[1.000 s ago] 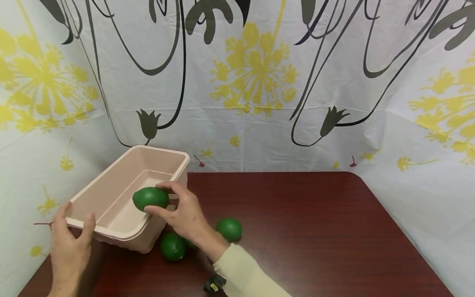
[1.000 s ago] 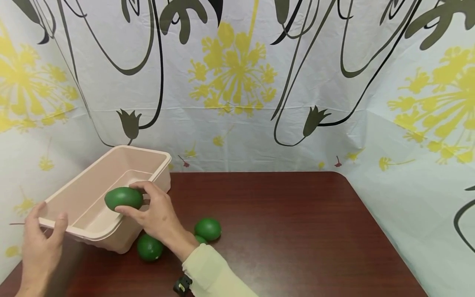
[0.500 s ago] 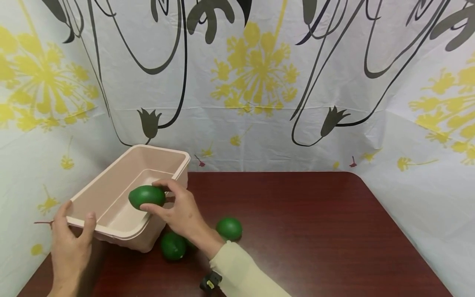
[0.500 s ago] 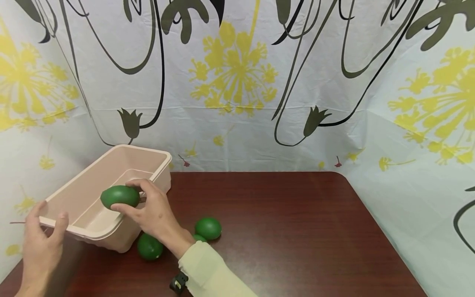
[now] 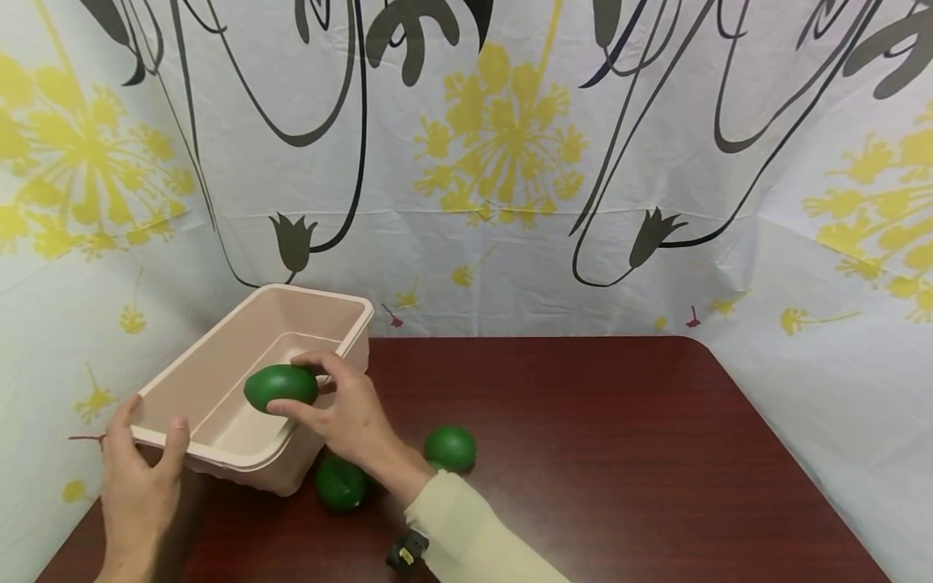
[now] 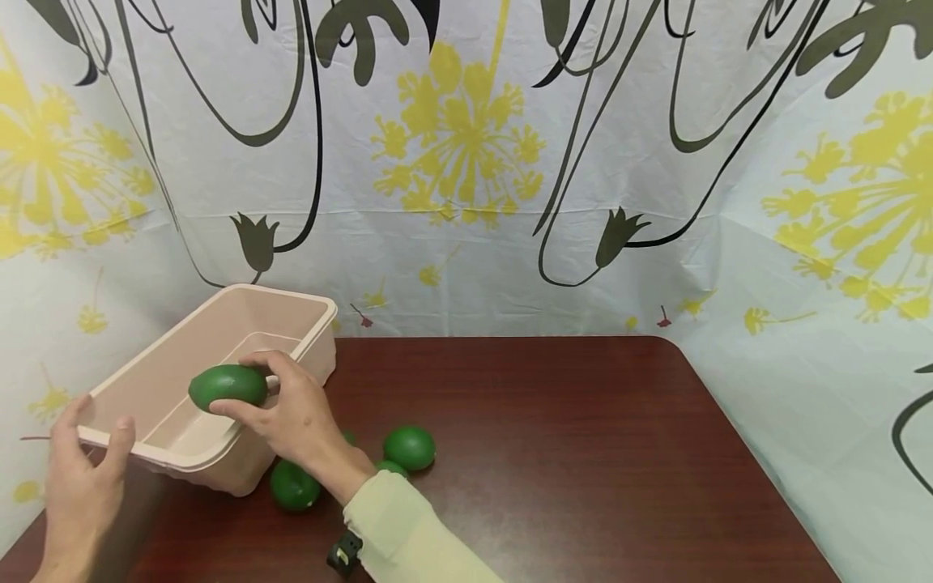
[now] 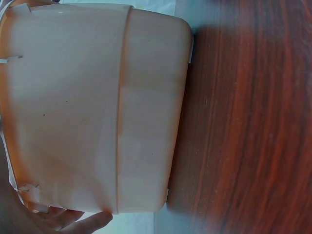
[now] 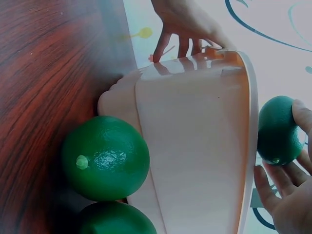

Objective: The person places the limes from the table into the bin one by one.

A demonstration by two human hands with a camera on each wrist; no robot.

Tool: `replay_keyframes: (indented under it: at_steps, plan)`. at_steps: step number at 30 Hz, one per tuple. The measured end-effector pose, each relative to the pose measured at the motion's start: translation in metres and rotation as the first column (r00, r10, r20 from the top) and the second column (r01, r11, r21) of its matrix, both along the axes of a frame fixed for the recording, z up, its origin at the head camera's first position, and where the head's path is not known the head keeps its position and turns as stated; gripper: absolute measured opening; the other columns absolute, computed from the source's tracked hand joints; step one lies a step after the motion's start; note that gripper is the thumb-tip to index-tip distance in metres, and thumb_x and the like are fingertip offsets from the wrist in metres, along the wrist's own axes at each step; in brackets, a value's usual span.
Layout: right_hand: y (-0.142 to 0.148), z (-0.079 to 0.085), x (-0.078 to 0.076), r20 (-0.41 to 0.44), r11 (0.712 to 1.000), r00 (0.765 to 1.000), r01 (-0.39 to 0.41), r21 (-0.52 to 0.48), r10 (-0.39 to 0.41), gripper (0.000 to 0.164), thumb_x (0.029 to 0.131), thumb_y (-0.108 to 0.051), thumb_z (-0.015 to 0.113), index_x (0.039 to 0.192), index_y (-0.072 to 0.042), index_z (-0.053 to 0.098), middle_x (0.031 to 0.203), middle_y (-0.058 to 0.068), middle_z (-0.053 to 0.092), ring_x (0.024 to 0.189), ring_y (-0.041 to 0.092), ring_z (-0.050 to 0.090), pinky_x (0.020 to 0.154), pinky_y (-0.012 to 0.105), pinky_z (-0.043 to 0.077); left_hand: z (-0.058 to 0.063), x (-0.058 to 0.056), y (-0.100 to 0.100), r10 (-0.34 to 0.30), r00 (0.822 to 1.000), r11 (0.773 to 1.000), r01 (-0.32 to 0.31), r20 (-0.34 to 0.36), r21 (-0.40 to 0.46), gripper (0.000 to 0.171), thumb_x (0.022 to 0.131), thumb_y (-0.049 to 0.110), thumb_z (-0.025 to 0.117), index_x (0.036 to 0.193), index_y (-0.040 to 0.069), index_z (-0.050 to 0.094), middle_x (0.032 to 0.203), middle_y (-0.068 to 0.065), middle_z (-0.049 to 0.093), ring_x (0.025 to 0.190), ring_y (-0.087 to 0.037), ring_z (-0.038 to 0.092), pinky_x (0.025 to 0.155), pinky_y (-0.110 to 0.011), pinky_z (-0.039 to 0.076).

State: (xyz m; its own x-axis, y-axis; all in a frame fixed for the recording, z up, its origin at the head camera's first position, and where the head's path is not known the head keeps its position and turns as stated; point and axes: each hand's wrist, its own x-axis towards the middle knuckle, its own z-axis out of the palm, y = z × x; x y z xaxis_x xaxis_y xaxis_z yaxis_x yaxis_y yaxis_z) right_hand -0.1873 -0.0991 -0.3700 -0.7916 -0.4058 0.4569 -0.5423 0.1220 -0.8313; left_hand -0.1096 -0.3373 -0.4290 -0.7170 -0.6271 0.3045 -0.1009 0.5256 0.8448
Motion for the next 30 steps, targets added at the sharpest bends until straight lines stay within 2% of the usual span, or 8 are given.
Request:
replay_keyframes:
  at_steps: [8,15,21,26,30]
  plan:
    - [0.001,0.001,-0.001,0.057,1.0,0.998,-0.006,0.024,0.005,0.052,0.086,-0.027,0.085,0.133,-0.017,0.065,0.13,0.001,0.071,0.1,0.003,0.066,0.088,0.018,0.056,0.0,-0.001,0.002,0.002,1.0,1.0,-0.002,0.012,-0.001,0.074,0.1,0.037,0.056,0.165,0.019,0.026,0.169,-0.021,0.03,0.159,-0.038,0.025,0.132,-0.05,0.015]
    - [0.007,0.0,-0.002,0.092,0.999,0.996,-0.004,0.053,-0.001,0.045,0.09,-0.029,0.082,0.132,-0.019,0.066,0.132,0.0,0.071,0.095,0.005,0.066,0.086,0.019,0.055,-0.002,-0.002,0.002,0.011,1.0,1.0,-0.011,0.011,0.0,0.073,0.1,0.036,0.056,0.165,0.02,0.026,0.169,-0.02,0.029,0.16,-0.037,0.024,0.132,-0.049,0.015]
    - [0.018,-0.005,-0.004,0.129,0.999,0.992,-0.005,0.049,-0.001,0.041,0.092,-0.031,0.08,0.13,-0.019,0.067,0.129,-0.003,0.071,0.098,0.004,0.069,0.085,0.02,0.057,0.0,-0.002,0.002,0.011,1.0,1.0,-0.011,0.02,-0.003,0.074,0.101,0.037,0.056,0.166,0.02,0.025,0.168,-0.022,0.029,0.159,-0.04,0.025,0.131,-0.054,0.016]
    - [0.027,-0.008,-0.007,0.156,0.999,0.988,-0.01,0.041,0.003,0.04,0.091,-0.033,0.081,0.128,-0.024,0.068,0.127,-0.006,0.071,0.099,0.006,0.071,0.081,0.017,0.055,0.0,0.0,0.002,0.017,0.999,1.0,-0.017,0.04,0.005,0.074,0.1,0.037,0.055,0.166,0.021,0.025,0.168,-0.024,0.029,0.157,-0.044,0.026,0.129,-0.057,0.017]
    - [0.035,-0.008,-0.009,0.147,0.999,0.989,-0.004,0.054,-0.004,0.041,0.09,-0.034,0.082,0.128,-0.025,0.069,0.126,-0.004,0.072,0.1,0.015,0.071,0.08,0.019,0.055,0.001,0.001,0.001,0.019,0.999,1.0,-0.019,0.049,0.007,0.074,0.1,0.038,0.054,0.166,0.021,0.024,0.169,-0.022,0.027,0.158,-0.042,0.025,0.13,-0.055,0.017]
